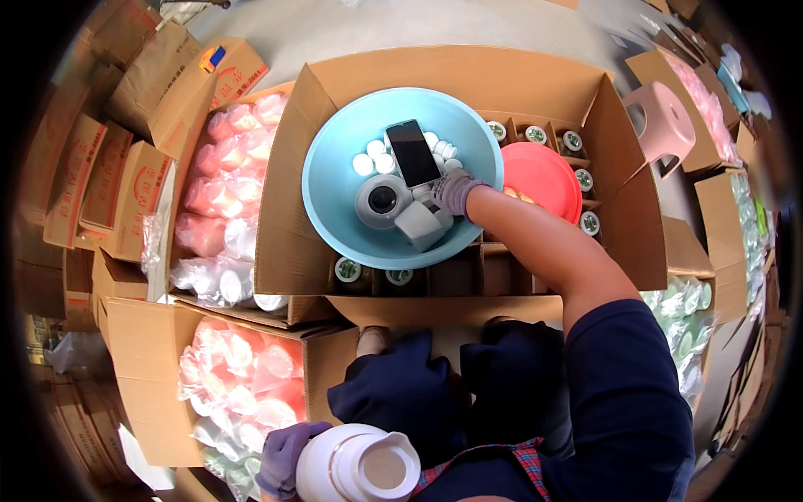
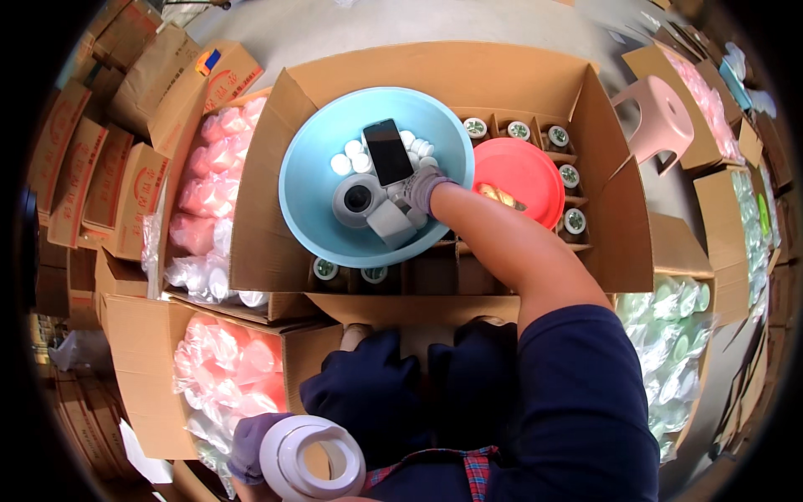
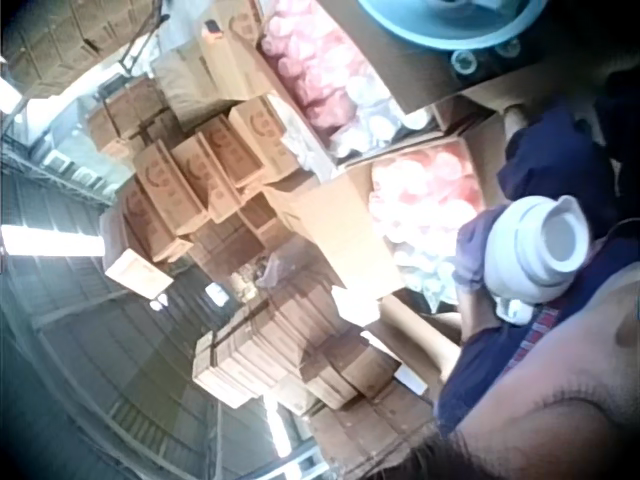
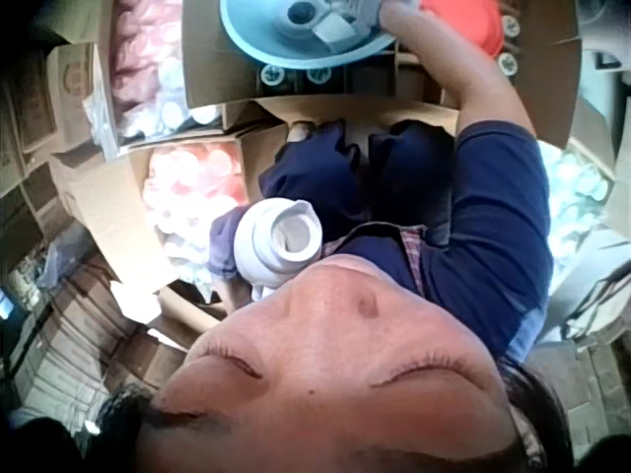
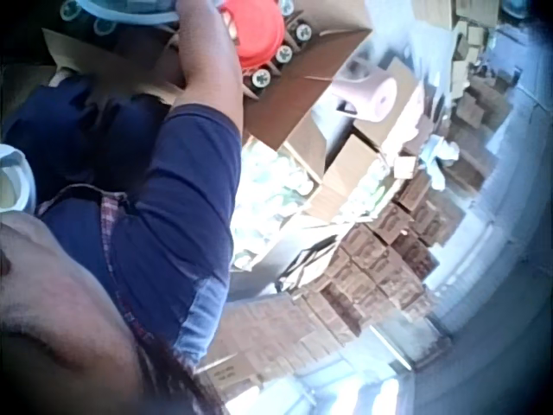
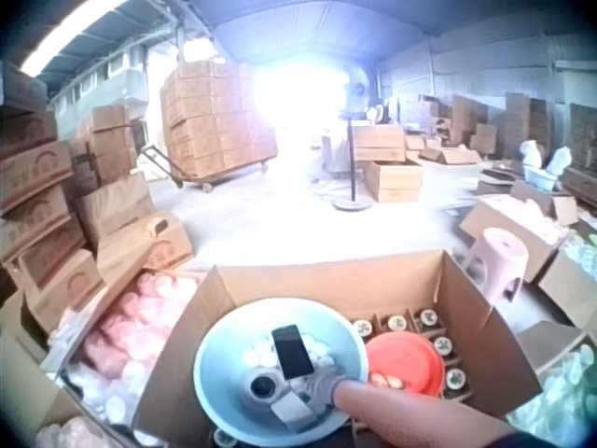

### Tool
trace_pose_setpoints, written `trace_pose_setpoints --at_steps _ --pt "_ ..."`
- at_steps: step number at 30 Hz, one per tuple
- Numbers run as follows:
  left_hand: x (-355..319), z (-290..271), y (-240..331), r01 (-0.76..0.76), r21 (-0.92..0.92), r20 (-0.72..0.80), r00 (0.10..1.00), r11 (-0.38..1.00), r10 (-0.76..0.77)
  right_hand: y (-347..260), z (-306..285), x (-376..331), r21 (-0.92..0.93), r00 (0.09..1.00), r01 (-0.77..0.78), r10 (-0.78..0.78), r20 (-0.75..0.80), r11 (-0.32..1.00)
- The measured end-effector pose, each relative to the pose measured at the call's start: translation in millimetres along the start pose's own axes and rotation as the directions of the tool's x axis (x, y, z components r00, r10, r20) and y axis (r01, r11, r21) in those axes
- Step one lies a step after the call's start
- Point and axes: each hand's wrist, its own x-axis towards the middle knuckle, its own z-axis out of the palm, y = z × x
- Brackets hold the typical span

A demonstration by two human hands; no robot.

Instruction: The person assembles plastic pitchers by inserting internal components and screwing on lids. They handle multiple units, including white and pink pitchers, taking parts from nearby boxes and basins. The person places the assembled pitchers into a cardboard box.

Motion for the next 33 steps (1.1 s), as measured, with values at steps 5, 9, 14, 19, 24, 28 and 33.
trace_pose_setpoints --at_steps 5,9,14,19,24,28,33 --pt "7 -7 -10 0.072 -0.122 0.034 0.997 0.990 -0.068 3 -3 12 -0.131 0.988 0.148 -0.152 -0.015 0.980" --pt "8 -14 -15 0.071 -0.162 0.050 0.997 0.984 -0.064 10 12 16 -0.169 0.968 0.224 -0.240 -0.079 0.960" --pt "11 -20 -16 0.039 -0.180 0.077 0.997 0.983 -0.025 3 36 24 -0.193 0.985 0.139 -0.156 -0.079 0.971" --pt "8 -17 -20 0.031 -0.228 0.050 0.999 0.973 -0.020 -11 5 19 -0.315 0.982 0.182 -0.153 0.115 0.932" --pt "13 -14 -20 0.048 -0.232 0.089 0.996 0.971 -0.028 1 14 14 -0.221 0.995 0.104 -0.102 0.024 0.970" --pt "10 -12 -20 0.078 -0.247 0.099 0.994 0.966 -0.055 -7 -9 13 -0.191 0.999 0.029 -0.031 -0.006 0.981" --pt "-1 -6 -14 0.102 -0.307 0.133 0.989 0.946 -0.064 2 -44 -40 0.085 0.946 -0.286 0.295 -0.137 0.955"
